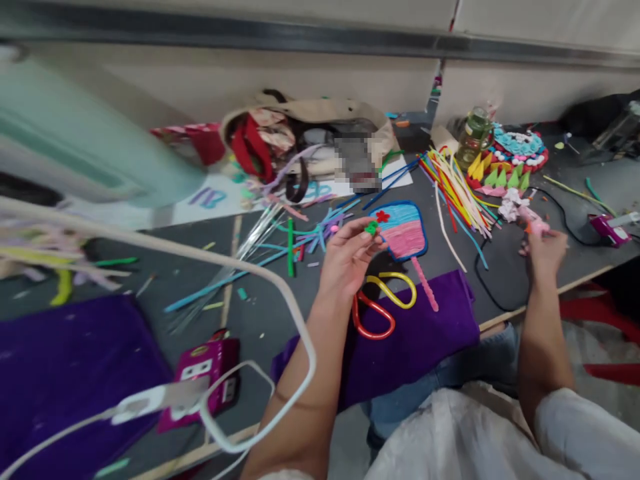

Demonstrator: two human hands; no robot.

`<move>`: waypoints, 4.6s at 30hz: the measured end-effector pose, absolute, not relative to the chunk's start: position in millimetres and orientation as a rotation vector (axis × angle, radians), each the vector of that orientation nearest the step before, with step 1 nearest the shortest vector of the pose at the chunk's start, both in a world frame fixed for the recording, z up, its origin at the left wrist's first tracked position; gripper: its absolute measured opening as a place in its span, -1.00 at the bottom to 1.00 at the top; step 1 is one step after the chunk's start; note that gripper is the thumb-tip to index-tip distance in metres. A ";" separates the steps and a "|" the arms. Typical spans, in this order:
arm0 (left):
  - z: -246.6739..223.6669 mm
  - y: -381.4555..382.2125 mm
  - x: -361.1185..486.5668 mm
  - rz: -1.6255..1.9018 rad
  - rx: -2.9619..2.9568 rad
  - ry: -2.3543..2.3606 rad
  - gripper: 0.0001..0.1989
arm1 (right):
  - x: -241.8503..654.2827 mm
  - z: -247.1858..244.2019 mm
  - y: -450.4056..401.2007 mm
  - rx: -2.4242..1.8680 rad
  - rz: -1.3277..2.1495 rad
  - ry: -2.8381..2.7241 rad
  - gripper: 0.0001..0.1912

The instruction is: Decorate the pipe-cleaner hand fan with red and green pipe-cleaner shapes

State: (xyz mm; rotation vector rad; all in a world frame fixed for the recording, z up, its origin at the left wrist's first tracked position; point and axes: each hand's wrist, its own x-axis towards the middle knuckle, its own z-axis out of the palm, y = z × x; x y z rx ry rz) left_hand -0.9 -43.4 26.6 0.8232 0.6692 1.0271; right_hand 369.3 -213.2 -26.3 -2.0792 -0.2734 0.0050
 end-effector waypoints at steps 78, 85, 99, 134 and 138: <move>42.2 -48.2 -13.8 1.136 0.949 0.568 -0.74 | 179.3 21.3 -147.9 -1.368 0.870 -1.400 -0.82; 44.4 -49.4 -13.6 1.139 0.945 0.599 -0.72 | 181.1 17.8 -148.7 -1.382 0.819 -1.419 -0.83; 43.0 -45.8 -14.5 1.218 0.964 0.607 -0.77 | 183.3 19.9 -147.1 -1.232 0.924 -1.246 -0.81; 43.1 -47.3 -13.9 1.292 1.067 0.676 -0.87 | 180.3 24.7 -147.1 -1.220 0.884 -1.349 -0.80; 40.2 -46.2 -13.8 1.285 1.059 0.688 -0.87 | 178.2 24.0 -147.9 -1.197 0.932 -1.298 -0.82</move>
